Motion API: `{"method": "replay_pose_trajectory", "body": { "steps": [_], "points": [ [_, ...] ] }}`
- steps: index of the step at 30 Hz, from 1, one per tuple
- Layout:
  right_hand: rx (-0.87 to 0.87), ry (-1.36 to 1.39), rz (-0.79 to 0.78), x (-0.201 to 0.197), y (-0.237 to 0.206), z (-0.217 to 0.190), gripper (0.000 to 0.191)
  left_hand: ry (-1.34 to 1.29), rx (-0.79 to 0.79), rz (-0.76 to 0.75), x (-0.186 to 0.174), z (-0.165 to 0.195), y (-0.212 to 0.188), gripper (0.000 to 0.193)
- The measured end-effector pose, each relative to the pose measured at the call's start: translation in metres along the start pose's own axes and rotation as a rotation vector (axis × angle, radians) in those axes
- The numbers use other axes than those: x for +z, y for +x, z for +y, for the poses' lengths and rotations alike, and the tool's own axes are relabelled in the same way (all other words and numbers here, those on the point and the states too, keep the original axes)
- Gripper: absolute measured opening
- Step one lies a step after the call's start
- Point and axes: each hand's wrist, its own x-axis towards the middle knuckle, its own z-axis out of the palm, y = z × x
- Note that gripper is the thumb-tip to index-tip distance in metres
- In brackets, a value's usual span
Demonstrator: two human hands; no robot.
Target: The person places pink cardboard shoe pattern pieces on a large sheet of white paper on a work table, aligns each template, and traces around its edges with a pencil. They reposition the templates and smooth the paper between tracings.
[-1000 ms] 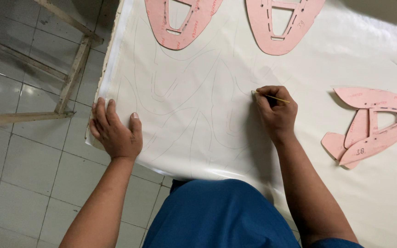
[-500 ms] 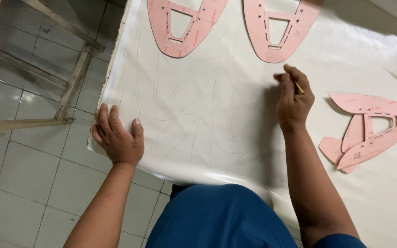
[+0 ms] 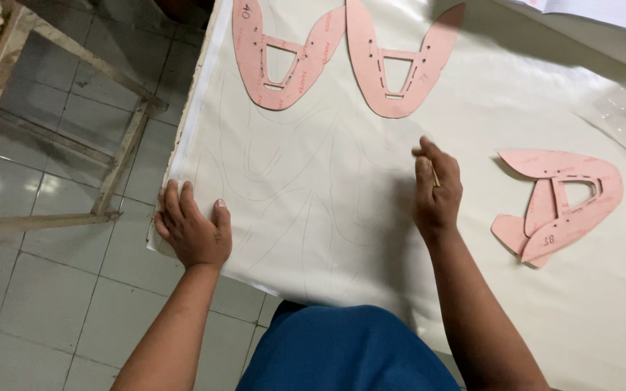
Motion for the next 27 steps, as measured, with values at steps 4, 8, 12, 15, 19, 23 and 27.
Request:
{"method": "replay_pose_trajectory", "body": {
  "steps": [4, 8, 12, 15, 19, 23, 27],
  "points": [
    [-0.008, -0.071, 0.044, -0.038, -0.066, -0.007, 0.022, 0.000, 0.022, 0.014, 0.002, -0.004, -0.004, 0.068],
    [0.124, 0.011, 0.116, -0.079, -0.133, -0.006, 0.026, -0.004, 0.076, 0.037, 0.006, -0.008, -0.009, 0.067],
    [0.400, 0.115, 0.244, -0.113, -0.189, -0.005, 0.038, 0.002, 0.107, 0.046, 0.011, -0.017, -0.016, 0.066],
    [0.366, -0.129, 0.298, -0.137, -0.225, 0.000, 0.035, -0.021, 0.130, 0.051, 0.020, -0.025, -0.018, 0.066],
    [0.521, -0.434, 0.303, -0.171, -0.259, 0.011, 0.031, -0.058, 0.186, 0.035, 0.018, -0.029, -0.017, 0.070],
    [0.493, -0.554, 0.328, -0.216, -0.267, 0.035, 0.032, 0.016, 0.096, -0.174, -0.008, -0.007, -0.011, 0.078],
    [0.476, -0.629, 0.316, -0.261, -0.261, 0.080, 0.035, 0.075, 0.260, -0.147, -0.024, 0.058, -0.046, 0.087]
  ]
}}
